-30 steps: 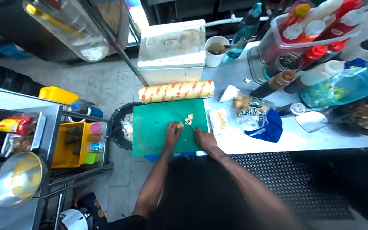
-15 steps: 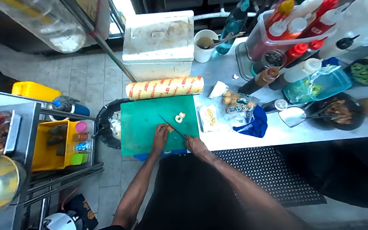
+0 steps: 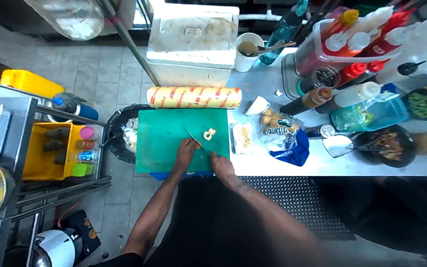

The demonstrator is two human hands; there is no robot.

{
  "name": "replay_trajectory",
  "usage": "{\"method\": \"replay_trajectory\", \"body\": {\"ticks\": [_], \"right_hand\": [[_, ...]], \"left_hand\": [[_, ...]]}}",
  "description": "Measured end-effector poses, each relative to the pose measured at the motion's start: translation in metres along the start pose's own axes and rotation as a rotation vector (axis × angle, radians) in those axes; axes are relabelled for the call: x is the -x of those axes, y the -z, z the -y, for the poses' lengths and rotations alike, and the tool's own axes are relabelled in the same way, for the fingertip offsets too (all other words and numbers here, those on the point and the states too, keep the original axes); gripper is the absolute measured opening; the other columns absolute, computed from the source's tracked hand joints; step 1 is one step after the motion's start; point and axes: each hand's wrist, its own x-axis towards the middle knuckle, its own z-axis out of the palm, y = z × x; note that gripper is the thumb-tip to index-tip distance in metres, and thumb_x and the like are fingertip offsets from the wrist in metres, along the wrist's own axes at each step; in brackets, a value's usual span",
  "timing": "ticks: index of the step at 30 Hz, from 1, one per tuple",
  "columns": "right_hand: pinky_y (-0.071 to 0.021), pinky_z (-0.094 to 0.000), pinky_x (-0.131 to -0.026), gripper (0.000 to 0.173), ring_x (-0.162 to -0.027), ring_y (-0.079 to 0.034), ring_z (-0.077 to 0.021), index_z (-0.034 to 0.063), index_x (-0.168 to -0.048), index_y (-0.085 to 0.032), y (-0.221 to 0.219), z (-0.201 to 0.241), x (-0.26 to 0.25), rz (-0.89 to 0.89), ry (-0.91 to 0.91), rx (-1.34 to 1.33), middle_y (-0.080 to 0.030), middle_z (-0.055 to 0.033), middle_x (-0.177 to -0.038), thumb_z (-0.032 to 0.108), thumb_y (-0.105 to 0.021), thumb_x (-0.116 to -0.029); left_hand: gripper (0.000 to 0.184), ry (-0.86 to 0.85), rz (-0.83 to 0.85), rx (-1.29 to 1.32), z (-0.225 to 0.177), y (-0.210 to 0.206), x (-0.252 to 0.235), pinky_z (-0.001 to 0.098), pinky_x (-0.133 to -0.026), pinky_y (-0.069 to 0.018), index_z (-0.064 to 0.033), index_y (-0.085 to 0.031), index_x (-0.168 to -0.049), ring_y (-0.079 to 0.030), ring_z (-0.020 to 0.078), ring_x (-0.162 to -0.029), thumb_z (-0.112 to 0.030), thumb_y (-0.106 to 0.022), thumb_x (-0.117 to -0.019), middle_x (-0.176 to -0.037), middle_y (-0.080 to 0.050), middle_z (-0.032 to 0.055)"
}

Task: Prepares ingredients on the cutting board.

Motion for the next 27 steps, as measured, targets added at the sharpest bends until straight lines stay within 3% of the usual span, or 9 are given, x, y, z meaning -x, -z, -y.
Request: {"method": "replay_trajectory", "body": {"ticks": [5,9,13,20,23,27], "right_hand": [[-0.0588,-0.0542,-0.079,0.032,-0.102,-0.07,-0.0425,0.006,-0.137,-0.05,0.018,0.02,0.019,0.056,-0.023,0.05,-0.068,-0.0234,-0.111,0.008,-0.041,-0.1061],[-0.0582,-0.0558,-0.079,0.032,-0.103,-0.07,-0.043,0.0059,-0.137,-0.05,0.005,0.015,0.001,0.017,0.021,0.039,-0.069,-0.0235,-0.11,0.01,-0.04,-0.1072],[-0.0585,-0.0543,-0.079,0.032,-0.103,-0.07,-0.0421,0.0046,-0.137,-0.049,0.03,0.027,0.02,0.102,-0.028,0.09,-0.068,-0.0237,-0.111,0.009,-0.037,-0.1077],[-0.0581,-0.056,-0.077,0.028,-0.099,-0.071,-0.0427,0.0071,-0.133,-0.052,-0.017,0.022,-0.037,-0.025,0.039,0.002,-0.069,-0.0227,-0.106,0.015,-0.042,-0.1084],[-0.0585,-0.0548,-0.074,0.025,-0.095,-0.071,-0.0415,0.0068,-0.129,-0.053,-0.004,0.026,-0.026,-0.014,0.023,-0.002,-0.069,-0.0213,-0.101,0.015,-0.044,-0.1076],[-0.0583,-0.0547,-0.076,0.026,-0.1,-0.071,-0.0416,0.0056,-0.131,-0.052,0.022,0.045,0.004,0.088,-0.067,0.027,-0.069,-0.0221,-0.106,0.012,-0.044,-0.1067]], "left_hand": [[0.017,-0.066,-0.104,0.01,0.009,-0.009,0.007,0.0419,-0.101,-0.053,-0.0047,-0.075,-0.104,-0.064,0.0299,-0.113,-0.014,-0.061,-0.1017,-0.113,-0.068,0.0148],[0.015,-0.062,-0.138,0.017,0.008,-0.01,0.007,0.0412,-0.1,-0.0539,-0.004,-0.076,-0.103,-0.065,0.0293,-0.112,-0.012,-0.063,-0.1003,-0.113,-0.069,0.0146],[0.016,-0.061,-0.1,0.019,0.011,-0.009,0.007,0.0411,-0.104,-0.0517,-0.003,-0.075,-0.105,-0.064,0.0283,-0.116,-0.011,-0.061,-0.1011,-0.116,-0.069,0.0141],[0.016,-0.046,-0.129,0.069,0.013,-0.013,0.01,0.0415,-0.105,-0.0511,-0.0015,-0.074,-0.108,-0.064,0.0292,-0.118,-0.009,-0.061,-0.1009,-0.119,-0.069,0.0158],[0.018,-0.078,-0.105,0.066,0.014,-0.011,0.013,0.041,-0.107,-0.0499,-0.0016,-0.073,-0.11,-0.063,0.0286,-0.119,-0.009,-0.058,-0.1028,-0.12,-0.068,0.0152],[0.016,-0.093,-0.092,0.071,0.017,-0.008,0.014,0.0417,-0.106,-0.0502,0.0013,-0.072,-0.106,-0.064,0.0301,-0.118,-0.005,-0.058,-0.1017,-0.118,-0.068,0.0166]]}}
